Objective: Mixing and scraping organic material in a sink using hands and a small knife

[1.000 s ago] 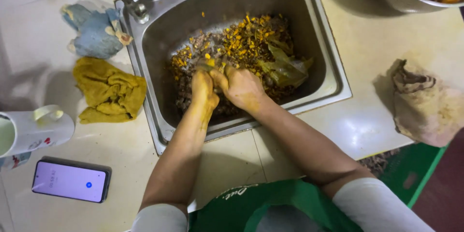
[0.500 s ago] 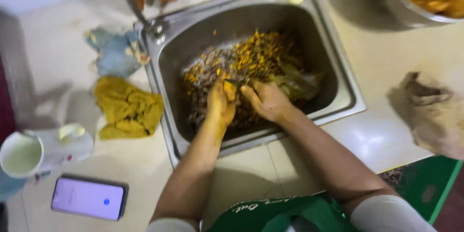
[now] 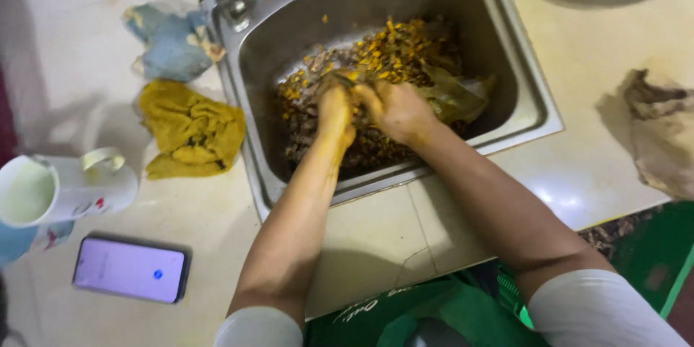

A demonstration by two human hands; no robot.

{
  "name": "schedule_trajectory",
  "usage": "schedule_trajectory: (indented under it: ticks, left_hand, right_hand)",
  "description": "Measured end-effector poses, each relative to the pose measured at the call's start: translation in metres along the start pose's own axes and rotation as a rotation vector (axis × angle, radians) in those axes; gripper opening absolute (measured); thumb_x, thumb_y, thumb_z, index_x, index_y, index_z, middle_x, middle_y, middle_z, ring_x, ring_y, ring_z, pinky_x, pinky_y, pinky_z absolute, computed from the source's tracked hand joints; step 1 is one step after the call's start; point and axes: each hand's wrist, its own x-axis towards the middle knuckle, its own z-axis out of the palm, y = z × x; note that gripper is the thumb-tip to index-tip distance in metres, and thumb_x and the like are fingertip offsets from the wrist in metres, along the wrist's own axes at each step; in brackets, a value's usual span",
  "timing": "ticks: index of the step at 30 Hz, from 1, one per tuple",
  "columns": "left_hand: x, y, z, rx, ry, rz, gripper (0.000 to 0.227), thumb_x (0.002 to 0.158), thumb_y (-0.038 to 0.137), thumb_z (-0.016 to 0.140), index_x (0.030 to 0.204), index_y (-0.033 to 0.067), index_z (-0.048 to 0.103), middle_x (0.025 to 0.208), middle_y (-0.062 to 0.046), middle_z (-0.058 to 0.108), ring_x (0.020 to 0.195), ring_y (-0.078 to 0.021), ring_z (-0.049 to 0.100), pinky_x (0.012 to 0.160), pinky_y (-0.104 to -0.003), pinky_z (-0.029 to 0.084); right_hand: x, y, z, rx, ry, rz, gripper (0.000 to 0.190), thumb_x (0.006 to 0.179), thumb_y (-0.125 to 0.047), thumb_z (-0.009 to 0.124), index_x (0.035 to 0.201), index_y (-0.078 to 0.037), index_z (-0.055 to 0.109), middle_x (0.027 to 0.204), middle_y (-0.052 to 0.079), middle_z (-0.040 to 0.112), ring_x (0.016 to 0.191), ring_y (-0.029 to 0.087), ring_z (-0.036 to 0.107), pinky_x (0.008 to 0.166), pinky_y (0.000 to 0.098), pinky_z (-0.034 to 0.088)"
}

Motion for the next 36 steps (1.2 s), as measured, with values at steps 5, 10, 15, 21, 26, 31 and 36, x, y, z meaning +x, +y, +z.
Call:
schedule_trajectory:
  ticks: [5,10,15,21,26,31,36]
  left_hand:
    - [0.012,-0.002,-0.001,-0.025,0.033,-0.019,0.029,0.100,0.031,0.043,0.095,0.0079,0.060,0.064,-0.011,0.056,0.048,-0.0235,0.051,0.036,-0.030,0.036]
    - [-0.029,0.052,-0.009,-0.068,-0.318,-0.310,0.026,0.095,0.035,0.056,0.077,0.0165,0.055,0.051,-0.003,0.049,0.033,-0.0134,0.046,0.029,-0.019,0.026]
    - [-0.003,0.032,-0.023,-0.232,-0.447,-0.345,0.030,0.088,0.041,0.065,0.082,0.0119,0.062,0.064,-0.011,0.064,0.038,-0.0134,0.051,0.030,-0.019,0.030]
    - [-0.011,0.044,-0.007,-0.216,-0.236,-0.219,0.025,0.096,0.038,0.058,0.088,0.0135,0.058,0.058,-0.011,0.062,0.039,-0.0189,0.056,0.033,-0.019,0.036]
    - [0.001,0.026,-0.007,-0.120,-0.138,-0.196,0.024,0.095,0.035,0.054,0.085,0.0133,0.058,0.057,-0.009,0.060,0.037,-0.0183,0.051,0.032,-0.021,0.031]
    - [0.027,-0.003,0.000,-0.071,-0.099,-0.132,0.023,0.095,0.028,0.050,0.083,0.0100,0.058,0.054,-0.010,0.056,0.037,-0.0202,0.048,0.032,-0.024,0.031]
    - [0.023,-0.006,-0.002,-0.071,-0.154,-0.118,0.022,0.095,0.026,0.050,0.082,0.0105,0.059,0.053,-0.009,0.054,0.036,-0.0199,0.047,0.032,-0.024,0.030]
  right_hand:
    - [0.012,0.013,0.002,0.000,0.038,0.025,0.073,0.106,-0.065,0.037,0.084,-0.003,0.068,0.073,0.023,0.071,0.078,0.044,0.074,0.069,0.0546,0.056]
    - [-0.002,-0.004,-0.023,0.134,-0.011,0.038,0.065,0.107,-0.053,0.046,0.088,0.003,0.072,0.084,0.030,0.072,0.090,0.048,0.072,0.080,0.0568,0.055]
    - [0.010,0.042,-0.042,0.213,0.137,0.224,0.080,0.108,-0.066,0.037,0.081,0.000,0.073,0.082,0.026,0.072,0.094,0.045,0.072,0.080,0.0569,0.051]
    - [-0.011,0.005,-0.034,0.218,0.096,0.047,0.073,0.107,-0.064,0.044,0.093,0.001,0.074,0.089,0.028,0.073,0.097,0.046,0.071,0.085,0.0569,0.054]
    - [-0.019,-0.019,-0.031,0.027,0.066,-0.107,0.069,0.106,-0.060,0.046,0.089,0.004,0.068,0.085,0.033,0.069,0.090,0.054,0.069,0.079,0.0637,0.054]
    - [-0.015,-0.008,-0.027,0.003,0.135,-0.106,0.071,0.108,-0.060,0.044,0.081,0.002,0.065,0.075,0.034,0.067,0.081,0.054,0.070,0.071,0.0625,0.054]
    - [-0.013,-0.004,-0.023,0.015,0.119,-0.003,0.078,0.103,-0.069,0.043,0.083,0.002,0.067,0.079,0.034,0.068,0.086,0.054,0.070,0.074,0.0605,0.054]
